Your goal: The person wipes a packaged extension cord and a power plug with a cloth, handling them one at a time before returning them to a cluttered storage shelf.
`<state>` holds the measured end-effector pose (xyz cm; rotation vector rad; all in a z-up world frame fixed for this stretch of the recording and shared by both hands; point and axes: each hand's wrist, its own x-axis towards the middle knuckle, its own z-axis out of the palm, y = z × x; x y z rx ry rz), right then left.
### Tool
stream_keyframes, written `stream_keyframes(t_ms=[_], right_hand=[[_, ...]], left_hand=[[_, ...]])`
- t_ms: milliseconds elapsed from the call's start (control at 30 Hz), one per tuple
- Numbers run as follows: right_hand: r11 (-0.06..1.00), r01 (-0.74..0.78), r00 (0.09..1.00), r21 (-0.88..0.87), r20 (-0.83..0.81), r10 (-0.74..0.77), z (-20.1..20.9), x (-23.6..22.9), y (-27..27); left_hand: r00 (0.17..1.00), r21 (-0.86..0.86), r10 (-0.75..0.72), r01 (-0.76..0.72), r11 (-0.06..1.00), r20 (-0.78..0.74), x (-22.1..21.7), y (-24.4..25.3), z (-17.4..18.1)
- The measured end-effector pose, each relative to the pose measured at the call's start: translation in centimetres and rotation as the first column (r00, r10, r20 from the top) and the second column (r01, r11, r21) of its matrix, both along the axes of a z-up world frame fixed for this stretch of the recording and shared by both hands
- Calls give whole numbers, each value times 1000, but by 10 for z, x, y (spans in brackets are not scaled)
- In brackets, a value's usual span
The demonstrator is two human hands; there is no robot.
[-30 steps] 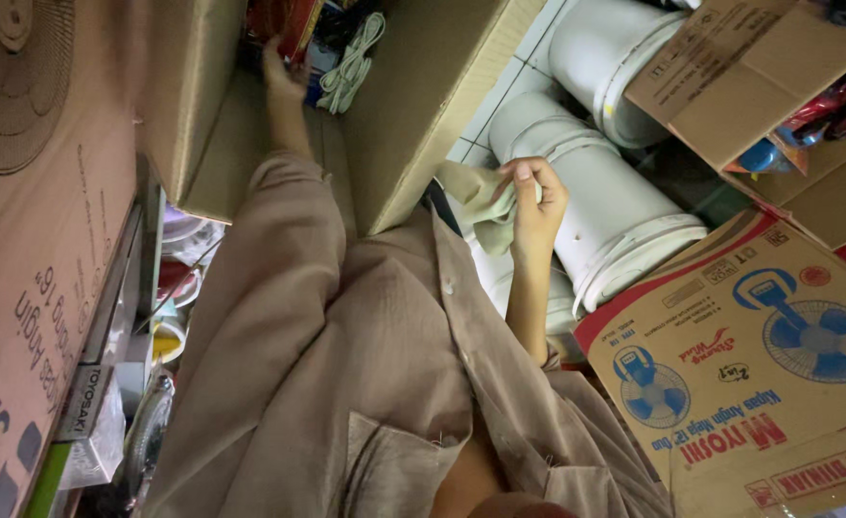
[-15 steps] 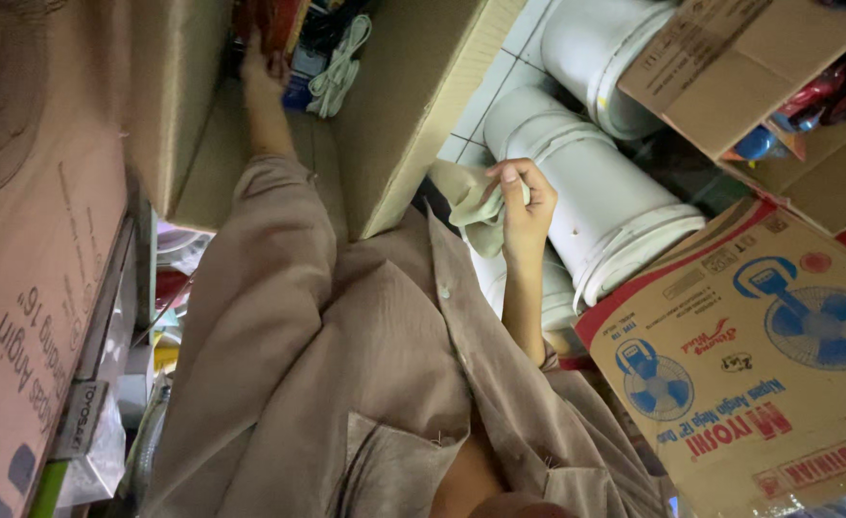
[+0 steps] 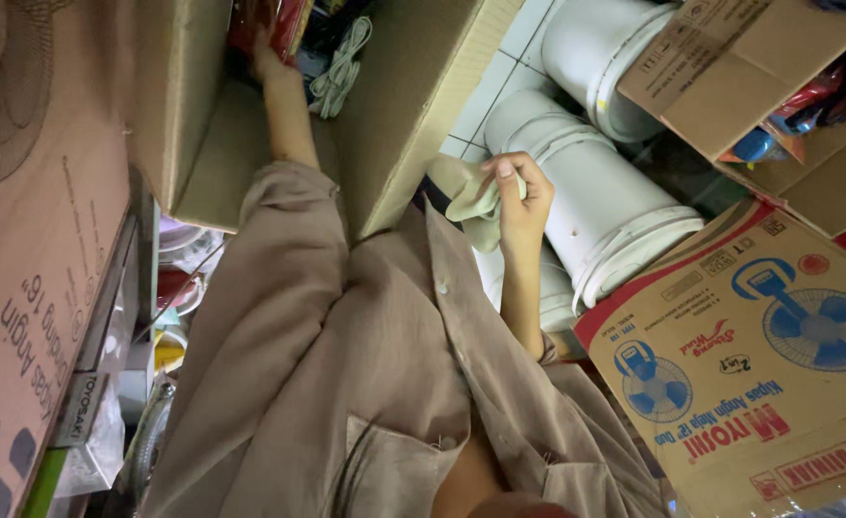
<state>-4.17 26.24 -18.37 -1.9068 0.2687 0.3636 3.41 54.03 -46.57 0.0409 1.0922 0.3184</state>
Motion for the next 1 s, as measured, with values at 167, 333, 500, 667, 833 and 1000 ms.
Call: stream_keyframes(t_ms=[167, 333, 500, 667, 833, 1000], right_hand=[[999, 12, 999, 33, 45, -13, 10, -1, -3], [991, 36, 992, 132, 118, -52, 20, -6, -18], [881, 190, 962, 433, 98, -256, 25, -17, -50], [114, 394, 902, 912, -359, -240, 31, -4, -96], [45, 482, 852, 875, -456, -256, 75, -5, -127], [53, 94, 936, 994, -70, -345, 173, -13, -167]], left_hand=[[979, 55, -120, 130, 990, -163, -9, -6, -10], [966, 79, -189, 205, 975, -177, 10, -23, -3], [979, 242, -205, 203, 949, -20, -15, -60, 37], [960, 304, -251, 205, 930, 122, -66, -72, 152], [880, 406, -274, 104, 908, 387, -98, -92, 296], [634, 494, -371, -21, 869, 679, -132, -120, 393]])
